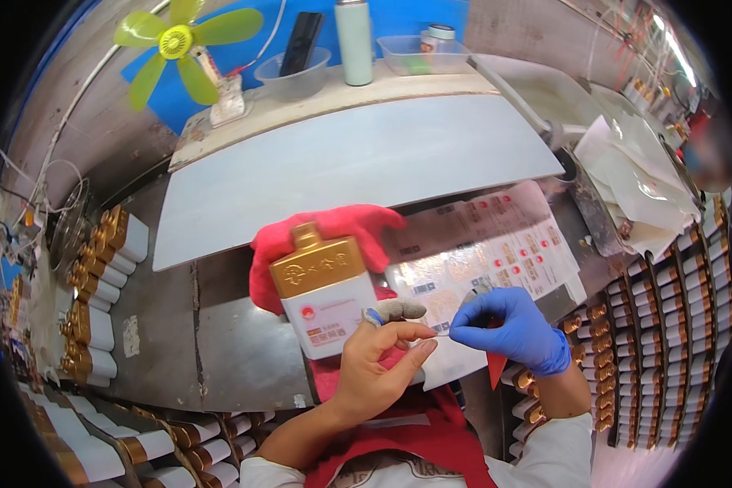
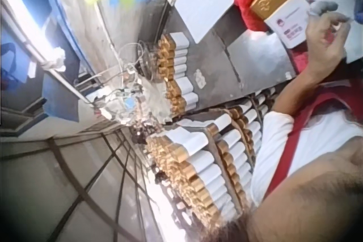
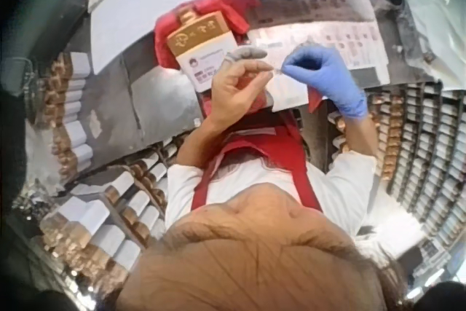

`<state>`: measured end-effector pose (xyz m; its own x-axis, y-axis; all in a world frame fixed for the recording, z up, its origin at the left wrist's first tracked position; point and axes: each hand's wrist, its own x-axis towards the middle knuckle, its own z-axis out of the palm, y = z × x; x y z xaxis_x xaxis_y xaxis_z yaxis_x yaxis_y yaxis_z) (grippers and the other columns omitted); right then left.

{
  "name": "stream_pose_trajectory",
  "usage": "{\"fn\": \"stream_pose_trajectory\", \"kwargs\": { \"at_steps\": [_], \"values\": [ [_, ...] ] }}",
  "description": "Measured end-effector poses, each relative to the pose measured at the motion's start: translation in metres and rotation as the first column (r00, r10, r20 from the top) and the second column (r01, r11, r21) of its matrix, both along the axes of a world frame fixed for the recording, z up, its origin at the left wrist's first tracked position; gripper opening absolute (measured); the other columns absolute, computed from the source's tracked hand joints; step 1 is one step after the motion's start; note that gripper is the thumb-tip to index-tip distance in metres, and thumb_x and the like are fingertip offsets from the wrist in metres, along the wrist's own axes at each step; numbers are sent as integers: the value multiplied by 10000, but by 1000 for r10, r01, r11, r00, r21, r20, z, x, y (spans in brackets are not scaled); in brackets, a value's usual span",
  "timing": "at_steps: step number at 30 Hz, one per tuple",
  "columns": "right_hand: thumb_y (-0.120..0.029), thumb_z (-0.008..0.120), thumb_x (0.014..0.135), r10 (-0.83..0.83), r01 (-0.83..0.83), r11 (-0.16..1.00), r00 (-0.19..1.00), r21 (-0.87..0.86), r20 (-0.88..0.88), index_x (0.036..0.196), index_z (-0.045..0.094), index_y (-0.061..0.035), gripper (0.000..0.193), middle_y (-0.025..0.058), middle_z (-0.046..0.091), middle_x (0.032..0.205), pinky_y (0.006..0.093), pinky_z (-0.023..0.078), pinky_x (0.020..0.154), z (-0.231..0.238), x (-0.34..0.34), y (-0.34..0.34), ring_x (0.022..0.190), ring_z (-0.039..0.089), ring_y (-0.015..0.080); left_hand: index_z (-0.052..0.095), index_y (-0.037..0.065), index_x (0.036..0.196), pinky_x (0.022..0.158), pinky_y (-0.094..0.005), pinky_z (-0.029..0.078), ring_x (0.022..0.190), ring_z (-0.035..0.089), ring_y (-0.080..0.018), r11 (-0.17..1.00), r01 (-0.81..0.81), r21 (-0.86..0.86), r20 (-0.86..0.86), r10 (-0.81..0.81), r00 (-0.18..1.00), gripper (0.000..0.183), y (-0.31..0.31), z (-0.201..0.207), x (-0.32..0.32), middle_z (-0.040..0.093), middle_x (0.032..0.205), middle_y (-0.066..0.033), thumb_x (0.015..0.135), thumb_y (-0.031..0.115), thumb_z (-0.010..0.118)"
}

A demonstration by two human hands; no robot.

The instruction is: The person applies adhesive labels to the sides of gold and white bottles. They pick a label from a sheet, align it on the bottle, and smooth it down with a red cloth. The person repeats this process for multiple bottles, handling them one at a time.

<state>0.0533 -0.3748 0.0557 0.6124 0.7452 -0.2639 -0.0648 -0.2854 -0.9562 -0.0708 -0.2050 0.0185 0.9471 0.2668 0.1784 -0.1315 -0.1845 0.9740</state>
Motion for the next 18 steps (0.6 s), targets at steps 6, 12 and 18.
{"fn": "stream_pose_trajectory", "kwargs": {
  "at_steps": [6, 12, 18],
  "values": [
    [-112, 712, 806, 60, -63, 998, 949, -1, 310, 906, 691, -25, 134, 20, 668, 773, 209, 477, 618, 5, -4, 35, 664, 560, 40, 685, 7, 891, 698, -230, 469, 809, 585, -126, 979, -166, 117, 158, 147, 977, 124, 27, 2, -3, 614, 1041, -124, 772, -23, 703],
    [-133, 707, 802, 75, -88, 996, 957, 34, 281, 896, 683, -25, 145, 24, 649, 738, 218, 474, 608, 10, 10, 102, 631, 546, 54, 681, -1, 861, 675, -241, 472, 796, 591, -147, 913, -387, 129, 233, 351, 907, 125, 71, 5, -1, 614, 1016, -124, 747, -16, 729],
    [-154, 682, 807, 34, -47, 999, 935, 28, 354, 858, 681, -10, 154, 38, 634, 687, 224, 477, 617, -5, 25, 156, 615, 544, 61, 675, 4, 833, 648, -236, 473, 826, 591, -144, 870, -489, 62, 232, 464, 855, 107, 114, 0, 15, 600, 878, -75, 743, -8, 731]
  ]
}}
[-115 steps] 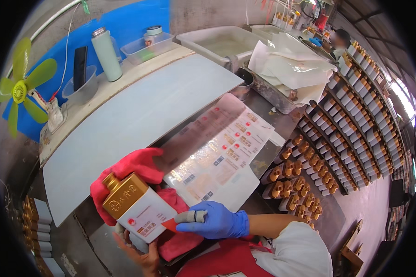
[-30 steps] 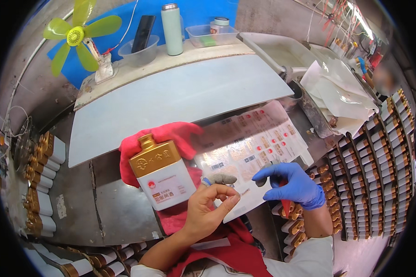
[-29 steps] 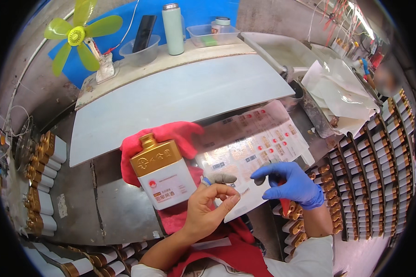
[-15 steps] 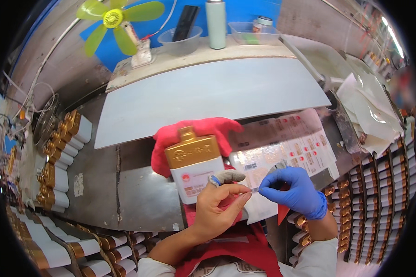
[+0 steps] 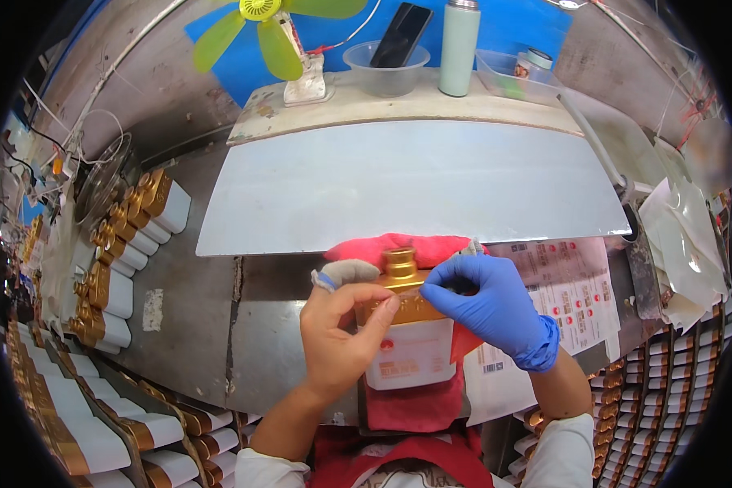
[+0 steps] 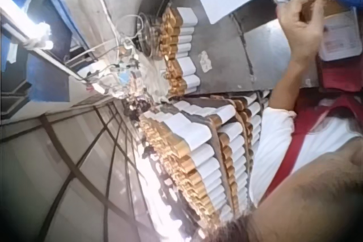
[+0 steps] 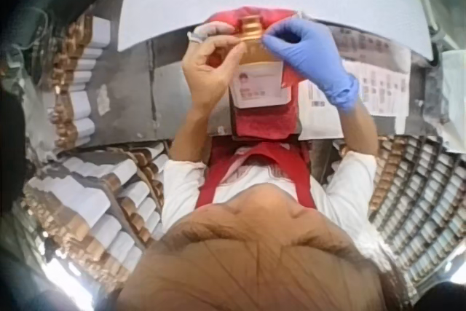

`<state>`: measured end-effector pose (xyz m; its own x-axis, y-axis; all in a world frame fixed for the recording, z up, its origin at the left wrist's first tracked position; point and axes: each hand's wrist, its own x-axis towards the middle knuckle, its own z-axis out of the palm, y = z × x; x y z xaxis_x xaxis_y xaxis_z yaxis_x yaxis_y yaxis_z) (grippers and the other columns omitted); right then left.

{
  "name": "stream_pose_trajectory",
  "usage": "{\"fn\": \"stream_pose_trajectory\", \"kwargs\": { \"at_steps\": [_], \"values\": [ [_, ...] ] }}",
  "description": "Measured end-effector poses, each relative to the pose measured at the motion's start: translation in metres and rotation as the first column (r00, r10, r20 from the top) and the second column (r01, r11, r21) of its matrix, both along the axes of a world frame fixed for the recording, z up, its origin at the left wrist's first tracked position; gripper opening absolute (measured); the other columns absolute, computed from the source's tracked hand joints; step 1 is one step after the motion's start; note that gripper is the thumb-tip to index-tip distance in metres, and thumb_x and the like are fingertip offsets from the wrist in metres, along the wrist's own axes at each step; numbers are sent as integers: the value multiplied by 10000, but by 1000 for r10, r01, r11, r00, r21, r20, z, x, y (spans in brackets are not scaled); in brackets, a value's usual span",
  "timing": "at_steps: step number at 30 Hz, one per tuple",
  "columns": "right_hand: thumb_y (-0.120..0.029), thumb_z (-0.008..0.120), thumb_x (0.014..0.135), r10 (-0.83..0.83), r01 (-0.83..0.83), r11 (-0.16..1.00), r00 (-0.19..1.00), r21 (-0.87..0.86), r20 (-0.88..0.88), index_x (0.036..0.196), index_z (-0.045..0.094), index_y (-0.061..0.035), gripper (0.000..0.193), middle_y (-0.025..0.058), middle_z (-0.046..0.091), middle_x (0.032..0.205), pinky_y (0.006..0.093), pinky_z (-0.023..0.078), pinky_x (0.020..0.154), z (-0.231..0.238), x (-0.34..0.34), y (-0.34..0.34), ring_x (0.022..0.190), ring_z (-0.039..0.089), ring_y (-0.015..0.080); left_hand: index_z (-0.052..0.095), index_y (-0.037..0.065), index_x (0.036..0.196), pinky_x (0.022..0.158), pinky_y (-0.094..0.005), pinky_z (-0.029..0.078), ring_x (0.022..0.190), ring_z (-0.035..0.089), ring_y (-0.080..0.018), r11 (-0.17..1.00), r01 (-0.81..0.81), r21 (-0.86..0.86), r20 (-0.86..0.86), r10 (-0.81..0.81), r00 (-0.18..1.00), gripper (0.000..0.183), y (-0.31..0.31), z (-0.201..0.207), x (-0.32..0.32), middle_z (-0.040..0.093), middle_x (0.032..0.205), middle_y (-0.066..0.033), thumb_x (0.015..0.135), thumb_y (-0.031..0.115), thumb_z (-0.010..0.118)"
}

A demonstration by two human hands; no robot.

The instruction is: The person applies adhesive labels to the sides of gold and white bottles. They pick a label from a sheet, align it on the bottle, and smooth it down with a red cloth. The person repeats this process for multiple bottles, handling them one at a time.

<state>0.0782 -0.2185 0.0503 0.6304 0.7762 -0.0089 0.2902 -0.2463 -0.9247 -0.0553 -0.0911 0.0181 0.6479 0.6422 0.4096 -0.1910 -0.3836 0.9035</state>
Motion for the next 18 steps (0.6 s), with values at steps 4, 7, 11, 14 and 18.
{"fn": "stream_pose_trajectory", "kwargs": {
  "at_steps": [4, 7, 11, 14, 18],
  "values": [
    [-174, 666, 803, -10, 16, 997, 997, -74, 81, 824, 684, -32, 145, 46, 624, 662, 241, 481, 609, -8, 7, 15, 588, 559, 99, 667, -16, 830, 623, -224, 467, 786, 576, -105, 995, 41, 88, -138, -29, 990, 86, 24, -11, 8, 596, 858, -61, 753, -22, 704],
    [-194, 656, 797, 4, 18, 990, 988, -138, 155, 807, 686, -49, 149, 61, 628, 664, 263, 487, 608, -5, 10, 19, 588, 586, 143, 669, -25, 800, 608, -211, 440, 713, 559, -88, 993, 72, -89, -148, -84, 985, 50, 28, -10, 13, 603, 826, -48, 764, -19, 704],
    [-218, 653, 789, 32, 0, 983, 984, -182, 174, 805, 689, -57, 165, 77, 643, 686, 285, 498, 615, -4, 15, 24, 612, 619, 181, 680, -26, 785, 546, -187, 401, 640, 533, -52, 997, 67, -44, -218, -75, 973, 40, 35, -8, 15, 597, 742, -22, 764, -4, 705],
    [-229, 653, 787, 35, 4, 977, 983, -211, 180, 808, 691, -60, 174, 79, 648, 693, 289, 501, 619, -4, 17, 26, 620, 627, 186, 686, -24, 775, 505, -174, 364, 604, 511, -21, 997, 80, 23, -292, -70, 954, 30, 40, -6, 15, 582, 684, 4, 767, 1, 701],
    [-230, 657, 786, 34, 7, 979, 981, -204, 193, 809, 694, -64, 172, 77, 647, 691, 289, 501, 618, -6, 18, 27, 617, 624, 182, 690, -15, 774, 485, -171, 335, 577, 475, -3, 996, 90, -6, -317, -88, 944, 29, 40, -5, 17, 575, 667, 21, 768, 11, 699]
  ]
}}
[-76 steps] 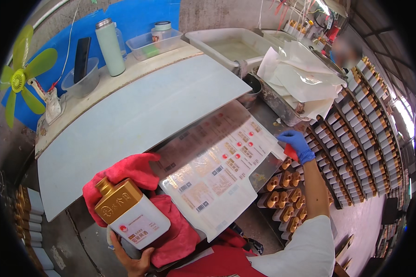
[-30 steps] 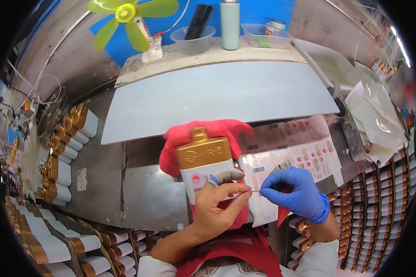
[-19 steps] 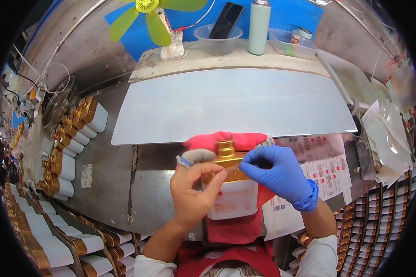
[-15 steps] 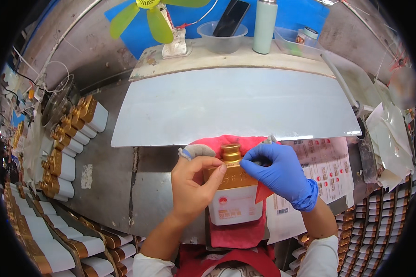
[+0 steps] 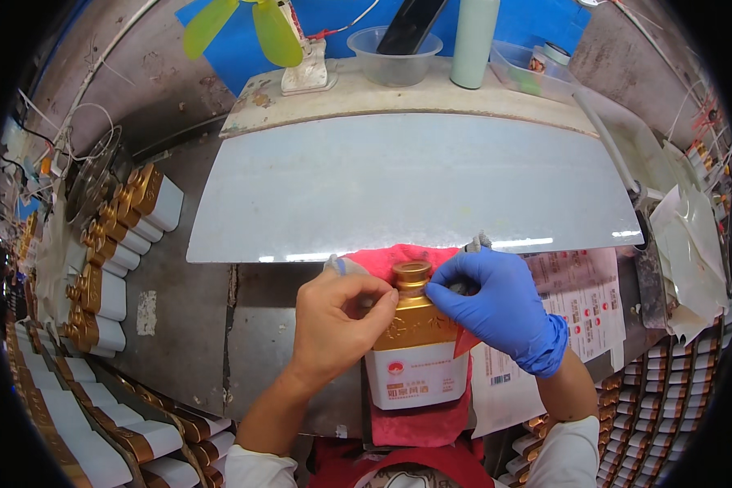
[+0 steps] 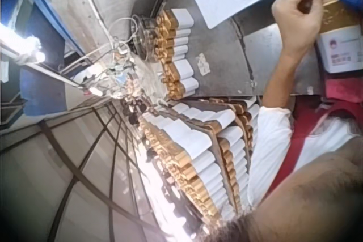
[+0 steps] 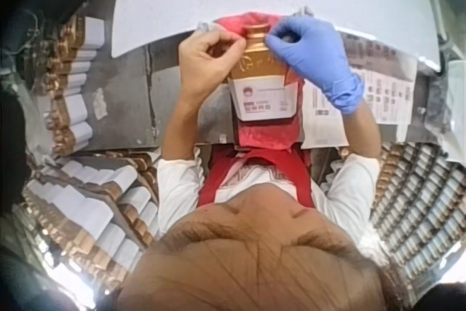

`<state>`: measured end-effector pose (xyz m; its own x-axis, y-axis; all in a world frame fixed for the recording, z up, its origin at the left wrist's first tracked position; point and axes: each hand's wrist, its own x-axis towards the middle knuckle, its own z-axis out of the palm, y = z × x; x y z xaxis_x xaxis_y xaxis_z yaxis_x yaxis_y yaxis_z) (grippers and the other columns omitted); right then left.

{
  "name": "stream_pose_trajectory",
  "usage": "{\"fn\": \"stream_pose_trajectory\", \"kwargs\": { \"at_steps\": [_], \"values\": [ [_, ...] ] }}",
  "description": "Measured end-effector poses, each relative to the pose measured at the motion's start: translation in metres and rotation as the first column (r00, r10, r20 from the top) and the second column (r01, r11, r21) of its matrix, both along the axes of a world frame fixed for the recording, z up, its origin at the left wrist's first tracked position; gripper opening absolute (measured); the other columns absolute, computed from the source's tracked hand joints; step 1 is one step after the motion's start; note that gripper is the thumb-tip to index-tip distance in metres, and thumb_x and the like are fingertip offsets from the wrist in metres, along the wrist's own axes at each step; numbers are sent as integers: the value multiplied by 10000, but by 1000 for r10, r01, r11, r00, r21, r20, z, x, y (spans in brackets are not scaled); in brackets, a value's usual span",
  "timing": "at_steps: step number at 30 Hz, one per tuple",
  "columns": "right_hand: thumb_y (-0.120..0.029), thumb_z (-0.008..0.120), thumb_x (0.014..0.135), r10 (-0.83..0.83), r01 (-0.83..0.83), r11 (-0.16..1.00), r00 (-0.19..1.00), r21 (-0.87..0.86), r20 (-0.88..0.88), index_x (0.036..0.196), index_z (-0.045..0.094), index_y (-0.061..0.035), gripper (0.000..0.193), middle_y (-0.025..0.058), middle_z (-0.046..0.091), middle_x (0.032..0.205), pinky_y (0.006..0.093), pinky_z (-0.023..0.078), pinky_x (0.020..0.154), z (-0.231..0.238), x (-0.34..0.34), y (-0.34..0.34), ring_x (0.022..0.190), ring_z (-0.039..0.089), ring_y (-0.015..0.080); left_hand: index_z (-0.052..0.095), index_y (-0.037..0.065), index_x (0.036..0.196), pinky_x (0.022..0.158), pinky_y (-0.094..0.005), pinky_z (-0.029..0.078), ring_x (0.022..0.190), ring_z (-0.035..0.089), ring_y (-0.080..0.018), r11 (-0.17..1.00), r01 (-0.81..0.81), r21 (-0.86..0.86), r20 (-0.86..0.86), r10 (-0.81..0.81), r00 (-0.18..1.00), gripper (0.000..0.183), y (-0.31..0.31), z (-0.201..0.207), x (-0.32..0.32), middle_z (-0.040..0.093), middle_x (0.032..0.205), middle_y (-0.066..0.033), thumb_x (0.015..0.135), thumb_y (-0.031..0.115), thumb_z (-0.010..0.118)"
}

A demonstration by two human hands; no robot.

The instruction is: The person applies adhesive labels to the sides of gold and white bottles. They pick a label from a sheet, align it on the bottle, and smooth it down with a red cloth. The person repeats this process for multiple bottles, handling them one at a time.

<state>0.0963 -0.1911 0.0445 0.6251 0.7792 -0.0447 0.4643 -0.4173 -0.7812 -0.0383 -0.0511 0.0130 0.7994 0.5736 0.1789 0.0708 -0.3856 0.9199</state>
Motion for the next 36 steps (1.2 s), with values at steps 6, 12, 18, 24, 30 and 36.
{"fn": "stream_pose_trajectory", "kwargs": {
  "at_steps": [6, 12, 18, 24, 30, 36],
  "values": [
    [-220, 668, 785, 4, -2, 999, 999, 34, -44, 820, 694, -54, 171, 82, 637, 679, 285, 497, 614, -4, 1, -2, 611, 616, 172, 693, -5, 795, 508, -222, 438, 572, 567, -87, 1000, 15, 10, -50, -14, 999, 86, 2, 5, 0, 605, 684, -65, 753, 69, 707],
    [-117, 712, 785, 26, -24, 999, 999, 48, -45, 858, 695, 1, 140, 46, 654, 705, 223, 490, 611, -5, 1, -3, 642, 577, 63, 688, -10, 798, 508, -233, 444, 561, 580, -104, 999, 42, 19, -102, -40, 994, 95, 5, 10, 1, 603, 679, -81, 758, 76, 700],
    [-206, 672, 791, 17, -10, 996, 996, 84, -88, 834, 691, -39, 173, 86, 639, 685, 277, 493, 614, -9, 1, -3, 617, 615, 163, 677, -30, 784, 484, -199, 405, 562, 544, -51, 998, 51, -23, -71, -52, 996, 74, 6, 4, 2, 595, 682, -40, 773, 42, 683],
    [-199, 676, 790, 15, -9, 997, 998, 76, -69, 839, 690, -39, 168, 83, 632, 678, 273, 492, 618, -10, 2, -4, 617, 608, 154, 681, -12, 813, 523, -246, 456, 565, 590, -115, 999, 50, -19, -116, -52, 992, 100, 5, 10, 2, 610, 678, -90, 772, 79, 689],
    [-175, 685, 798, 18, -1, 988, 994, 152, -107, 849, 684, -25, 158, 77, 634, 701, 268, 491, 622, -13, 0, -5, 632, 601, 145, 679, -12, 824, 526, -245, 466, 575, 596, -113, 999, 51, 0, -109, -50, 993, 103, 6, 9, 0, 603, 691, -87, 778, 80, 689],
    [-172, 683, 803, 13, -2, 993, 995, 120, -94, 845, 680, -22, 156, 78, 637, 705, 268, 491, 622, -10, -1, -4, 630, 598, 144, 679, -24, 807, 471, -207, 381, 539, 517, -49, 998, 47, 32, -74, -45, 996, 97, 5, 8, 2, 569, 686, -31, 779, 67, 698]
  ]
}}
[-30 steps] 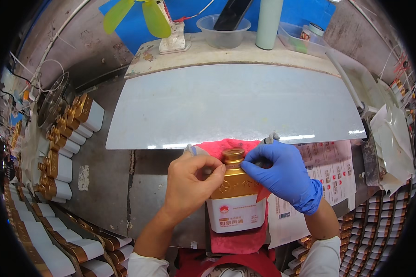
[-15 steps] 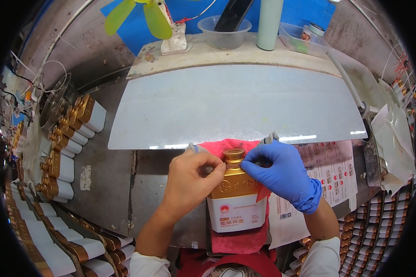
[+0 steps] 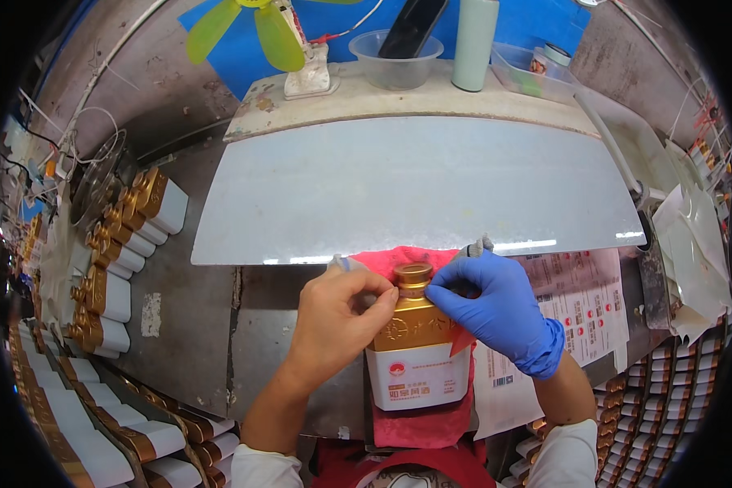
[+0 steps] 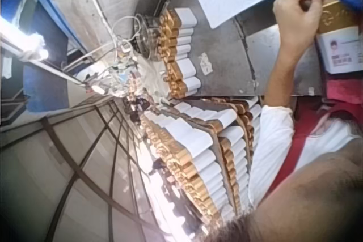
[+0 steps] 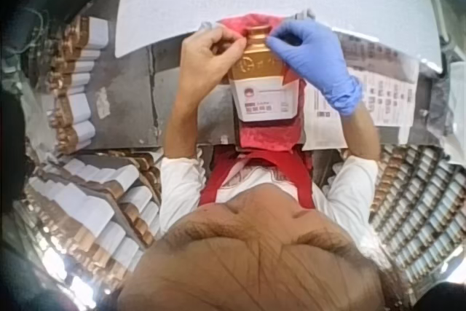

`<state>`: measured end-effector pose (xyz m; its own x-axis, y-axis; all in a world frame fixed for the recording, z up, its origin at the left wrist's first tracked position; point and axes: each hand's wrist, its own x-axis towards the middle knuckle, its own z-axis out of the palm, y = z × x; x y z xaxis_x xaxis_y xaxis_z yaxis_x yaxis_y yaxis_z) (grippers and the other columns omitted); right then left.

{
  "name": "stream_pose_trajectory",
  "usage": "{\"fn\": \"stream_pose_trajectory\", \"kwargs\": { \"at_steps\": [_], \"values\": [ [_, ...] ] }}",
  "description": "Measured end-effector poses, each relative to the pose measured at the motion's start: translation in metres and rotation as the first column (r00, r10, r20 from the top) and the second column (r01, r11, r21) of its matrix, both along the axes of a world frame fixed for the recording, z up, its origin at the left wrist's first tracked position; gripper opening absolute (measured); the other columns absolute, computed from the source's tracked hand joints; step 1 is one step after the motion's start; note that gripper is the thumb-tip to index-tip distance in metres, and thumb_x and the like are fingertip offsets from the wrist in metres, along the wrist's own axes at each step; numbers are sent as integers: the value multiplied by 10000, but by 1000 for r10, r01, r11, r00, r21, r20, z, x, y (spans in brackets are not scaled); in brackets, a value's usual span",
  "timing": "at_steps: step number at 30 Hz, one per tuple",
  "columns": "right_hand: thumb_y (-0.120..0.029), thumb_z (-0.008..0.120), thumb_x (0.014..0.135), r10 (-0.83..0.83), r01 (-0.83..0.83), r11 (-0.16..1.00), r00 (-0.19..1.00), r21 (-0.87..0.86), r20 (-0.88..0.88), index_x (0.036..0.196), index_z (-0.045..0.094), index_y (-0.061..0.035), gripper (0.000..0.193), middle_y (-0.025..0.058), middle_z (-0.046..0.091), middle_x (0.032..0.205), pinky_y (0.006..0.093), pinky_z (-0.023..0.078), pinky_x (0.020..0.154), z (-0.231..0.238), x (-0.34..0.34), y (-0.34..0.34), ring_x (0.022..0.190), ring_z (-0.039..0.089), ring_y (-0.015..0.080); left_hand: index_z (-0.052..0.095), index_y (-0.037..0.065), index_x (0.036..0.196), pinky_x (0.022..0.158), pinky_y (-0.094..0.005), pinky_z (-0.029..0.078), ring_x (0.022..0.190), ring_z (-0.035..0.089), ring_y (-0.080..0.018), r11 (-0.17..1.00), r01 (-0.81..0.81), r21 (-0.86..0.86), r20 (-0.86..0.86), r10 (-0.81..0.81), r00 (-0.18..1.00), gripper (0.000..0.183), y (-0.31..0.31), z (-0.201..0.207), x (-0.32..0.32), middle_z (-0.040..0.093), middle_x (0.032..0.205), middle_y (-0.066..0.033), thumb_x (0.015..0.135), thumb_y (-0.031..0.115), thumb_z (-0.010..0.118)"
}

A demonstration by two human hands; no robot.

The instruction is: The person applies adhesive labels to the sides of gold and white bottles. They pick a label from a sheet, align it on the bottle, and smooth it down with a red cloth. The person repeats this process for multiple bottles, handling them one at a time.

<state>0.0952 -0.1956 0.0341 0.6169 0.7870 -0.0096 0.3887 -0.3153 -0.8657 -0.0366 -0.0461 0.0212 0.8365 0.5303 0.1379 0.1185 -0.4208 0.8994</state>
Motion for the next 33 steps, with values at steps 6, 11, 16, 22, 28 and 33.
{"fn": "stream_pose_trajectory", "kwargs": {
  "at_steps": [6, 11, 16, 22, 28, 33],
  "values": [
    [-178, 684, 803, 8, -8, 1000, 1000, -7, 7, 841, 682, -24, 159, 74, 636, 693, 266, 491, 621, -1, 2, 1, 619, 598, 144, 680, -32, 791, 435, -192, 341, 507, 476, -18, 999, 20, -25, 6, -20, 1000, 82, 2, -1, 2, 571, 667, -14, 787, 49, 688],
    [-190, 690, 797, -6, 6, 1000, 1000, -8, -11, 848, 692, -35, 164, 76, 647, 705, 265, 498, 631, -3, 2, 1, 633, 612, 145, 681, -40, 808, 430, -197, 347, 498, 481, -25, 996, 52, 67, -24, -51, 998, 86, 7, -1, 4, 579, 653, -17, 785, 43, 681],
    [-207, 691, 791, -7, 8, 999, 1000, -41, 8, 845, 695, -42, 173, 81, 655, 712, 271, 503, 634, -1, 3, 1, 638, 622, 156, 700, -7, 911, 530, -220, 420, 600, 542, -86, 960, -73, 269, -105, 104, 989, 169, 6, 13, 2, 613, 738, -62, 753, 52, 711],
    [-213, 694, 785, 9, -8, 999, 1000, -44, 15, 845, 699, -48, 175, 90, 661, 716, 280, 510, 634, -1, 5, 1, 632, 629, 177, 721, 70, 1016, 903, -321, 409, 1032, 501, -237, 954, 165, 251, 56, -185, 981, 303, 21, 3, 10, 578, 1091, -151, 720, 114, 768],
    [-228, 703, 779, 27, -27, 999, 1000, -32, 7, 846, 702, -52, 188, 92, 670, 724, 291, 516, 635, -5, 8, 2, 633, 634, 183, 729, 98, 988, 964, -364, 390, 1137, 432, -270, 953, 301, 35, 59, -303, 951, 285, 34, -15, 19, 540, 1181, -164, 722, 182, 783],
    [-233, 710, 776, 32, -33, 999, 999, -27, -24, 846, 701, -53, 194, 84, 667, 719, 291, 514, 638, -4, 11, 0, 639, 635, 179, 729, 92, 979, 972, -360, 369, 1131, 437, -265, 938, 347, -2, 85, -345, 935, 285, 38, -20, 23, 557, 1174, -147, 714, 178, 786]
  ]
}}
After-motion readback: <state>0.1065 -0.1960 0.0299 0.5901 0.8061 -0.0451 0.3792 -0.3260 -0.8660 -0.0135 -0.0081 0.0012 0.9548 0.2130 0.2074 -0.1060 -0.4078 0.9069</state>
